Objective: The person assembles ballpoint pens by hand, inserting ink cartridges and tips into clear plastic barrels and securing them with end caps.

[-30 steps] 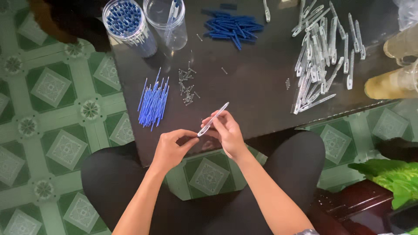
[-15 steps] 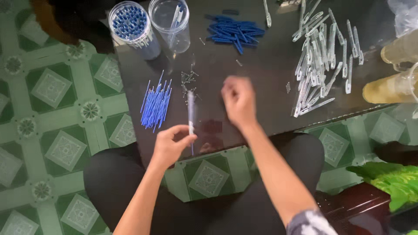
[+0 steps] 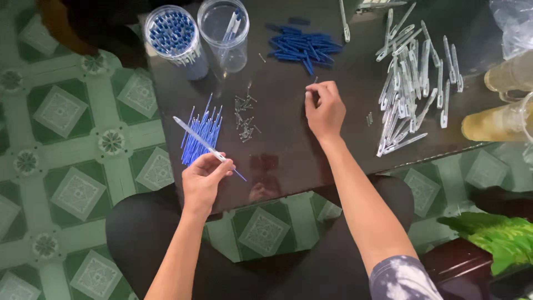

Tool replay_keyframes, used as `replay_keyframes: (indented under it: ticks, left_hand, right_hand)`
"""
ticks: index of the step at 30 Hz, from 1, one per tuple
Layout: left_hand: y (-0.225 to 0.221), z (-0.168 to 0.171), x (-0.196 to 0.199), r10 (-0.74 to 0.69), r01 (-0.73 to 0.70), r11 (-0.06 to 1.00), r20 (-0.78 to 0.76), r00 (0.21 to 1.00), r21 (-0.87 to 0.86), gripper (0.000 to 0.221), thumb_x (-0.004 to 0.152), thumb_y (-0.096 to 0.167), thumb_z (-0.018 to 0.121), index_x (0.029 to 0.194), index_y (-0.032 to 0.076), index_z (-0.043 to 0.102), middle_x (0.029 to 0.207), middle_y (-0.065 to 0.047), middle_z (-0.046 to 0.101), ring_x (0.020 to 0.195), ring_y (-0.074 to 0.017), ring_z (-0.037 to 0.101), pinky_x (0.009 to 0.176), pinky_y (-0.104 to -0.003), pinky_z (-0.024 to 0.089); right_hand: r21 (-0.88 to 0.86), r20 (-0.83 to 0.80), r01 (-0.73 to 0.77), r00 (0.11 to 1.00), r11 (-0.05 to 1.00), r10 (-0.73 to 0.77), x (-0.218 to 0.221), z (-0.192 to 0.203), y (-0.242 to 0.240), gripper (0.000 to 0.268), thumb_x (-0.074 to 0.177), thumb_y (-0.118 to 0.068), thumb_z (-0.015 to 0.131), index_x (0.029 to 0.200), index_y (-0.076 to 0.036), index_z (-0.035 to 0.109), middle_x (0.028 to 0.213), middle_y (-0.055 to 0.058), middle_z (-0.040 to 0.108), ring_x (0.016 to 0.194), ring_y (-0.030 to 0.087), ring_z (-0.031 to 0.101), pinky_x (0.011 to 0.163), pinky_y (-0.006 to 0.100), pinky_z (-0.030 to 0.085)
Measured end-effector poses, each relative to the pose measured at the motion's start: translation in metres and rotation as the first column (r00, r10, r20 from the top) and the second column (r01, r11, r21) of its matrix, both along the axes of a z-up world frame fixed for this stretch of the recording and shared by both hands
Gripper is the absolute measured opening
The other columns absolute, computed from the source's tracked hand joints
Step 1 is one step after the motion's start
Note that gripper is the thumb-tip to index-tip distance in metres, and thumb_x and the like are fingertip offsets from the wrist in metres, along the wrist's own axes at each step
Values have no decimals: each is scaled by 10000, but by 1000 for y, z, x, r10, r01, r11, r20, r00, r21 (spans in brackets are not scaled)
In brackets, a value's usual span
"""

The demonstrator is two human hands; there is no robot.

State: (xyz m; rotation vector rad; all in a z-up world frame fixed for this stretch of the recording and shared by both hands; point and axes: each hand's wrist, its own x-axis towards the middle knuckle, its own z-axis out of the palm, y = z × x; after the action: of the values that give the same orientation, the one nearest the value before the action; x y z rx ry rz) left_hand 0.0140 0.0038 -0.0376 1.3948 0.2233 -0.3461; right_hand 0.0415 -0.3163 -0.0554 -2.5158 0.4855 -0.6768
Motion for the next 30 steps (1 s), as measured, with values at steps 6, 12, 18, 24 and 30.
replay_keyframes:
  ticks: [6, 12, 18, 24, 30]
  left_hand:
    - [2, 20, 6, 75, -74, 997, 19, 997, -22, 247, 845, -76, 798, 1078, -77, 715, 897, -197, 752, 767, -268, 769, 692, -333, 680]
    - [6, 15, 8, 148, -148, 988, 1, 989, -34, 248, 854, -62, 804, 1087, -43, 718, 900, -173, 750, 778, -271, 777, 719, -327, 688]
    - [8, 20, 5, 163, -163, 986, -18, 986, -26, 222, 857, -69, 802, 1061, -45, 720, 886, -188, 748, 786, -299, 779, 722, -359, 687]
    - [8, 18, 9, 155, -156, 988, -60, 986, -16, 219, 833, -46, 830, 1027, -15, 734, 870, -156, 751, 752, -253, 768, 708, -320, 678]
    - [7, 24, 9, 182, -186, 981, -74, 981, -57, 240, 833, -45, 832, 1045, -24, 723, 883, -168, 757, 764, -274, 781, 713, -341, 687]
  right_hand:
    - [86, 69, -21, 998, 996, 15, -27, 1, 18, 77, 954, -116, 704, 972, -182, 668, 819, -48, 607, 645, 158, 634, 597, 303, 532]
    - [209, 108, 32, 993, 977, -56, -31, 5, 21, 71, 980, -88, 658, 1021, -144, 677, 839, 7, 622, 720, 190, 656, 659, 323, 541]
    - [28, 179, 61, 982, 998, -65, 38, -5, -26, 140, 892, -147, 771, 993, -147, 674, 853, 38, 560, 799, 285, 675, 715, 400, 558]
    - [118, -299, 292, 922, 949, -246, 72, -15, -39, 142, 804, -403, 775, 864, -290, 713, 801, -77, 570, 806, 263, 717, 777, 498, 590]
    - [222, -254, 286, 940, 932, -228, 58, -17, -45, 122, 810, -431, 768, 837, -315, 738, 828, -108, 672, 855, 191, 724, 785, 392, 577]
